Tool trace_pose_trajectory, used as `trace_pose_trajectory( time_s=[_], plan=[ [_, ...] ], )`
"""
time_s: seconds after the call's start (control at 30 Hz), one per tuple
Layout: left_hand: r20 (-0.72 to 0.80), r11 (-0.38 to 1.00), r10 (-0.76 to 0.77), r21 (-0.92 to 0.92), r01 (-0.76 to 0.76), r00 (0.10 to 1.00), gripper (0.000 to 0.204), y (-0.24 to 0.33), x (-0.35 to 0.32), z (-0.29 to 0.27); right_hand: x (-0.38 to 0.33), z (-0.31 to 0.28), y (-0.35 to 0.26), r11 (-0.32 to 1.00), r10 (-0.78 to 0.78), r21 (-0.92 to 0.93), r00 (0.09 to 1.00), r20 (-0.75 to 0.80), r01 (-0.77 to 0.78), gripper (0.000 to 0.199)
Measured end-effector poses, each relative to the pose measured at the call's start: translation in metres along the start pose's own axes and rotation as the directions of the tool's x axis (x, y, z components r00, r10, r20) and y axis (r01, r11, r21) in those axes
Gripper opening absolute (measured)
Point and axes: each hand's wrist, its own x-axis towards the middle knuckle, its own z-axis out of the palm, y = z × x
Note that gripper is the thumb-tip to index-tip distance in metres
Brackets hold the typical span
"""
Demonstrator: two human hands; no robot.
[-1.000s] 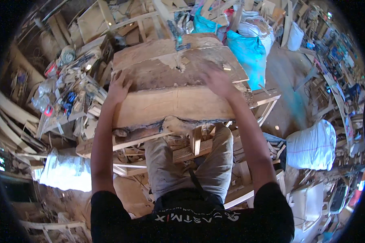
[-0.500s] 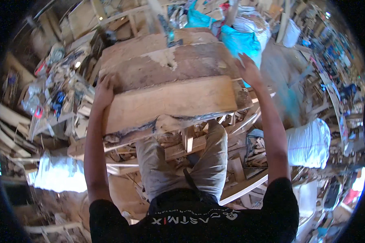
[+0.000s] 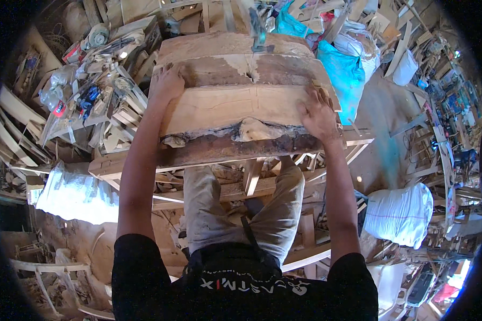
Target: The person cuts a curved shape into a piece of wood using a scroll saw, guiding the wood with their hands and placing finished pieces into a wooden crate.
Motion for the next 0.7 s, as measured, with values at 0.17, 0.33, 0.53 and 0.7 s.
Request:
trace_pose_trajectory(
  time_s=[0.17, 0.33, 0.53, 0.7],
  plan=[
    [0.005, 0.997, 0.019, -0.08, -0.018, 1.0, 0.056, -0.001, 0.007, -0.008, 0.02, -0.007, -0.013, 1.0, 0.023, -0.019, 0.997, 0.073, -0.022, 0.067],
    [0.03, 0.99, 0.011, -0.14, -0.007, 0.999, 0.057, 0.017, 0.015, -0.016, 0.027, -0.001, -0.003, 1.0, 0.019, -0.018, 1.0, 0.023, -0.018, 0.067],
    [-0.001, 0.991, -0.023, -0.132, 0.023, 1.0, 0.057, 0.006, 0.037, -0.001, 0.048, 0.003, -0.005, 1.0, 0.002, 0.002, 1.0, 0.007, -0.002, 0.064],
    [-0.019, 0.985, 0.018, -0.173, -0.021, 1.0, 0.057, 0.002, 0.042, 0.004, 0.057, 0.005, -0.006, 1.0, 0.006, 0.025, 1.0, -0.004, -0.006, 0.059]
  ],
)
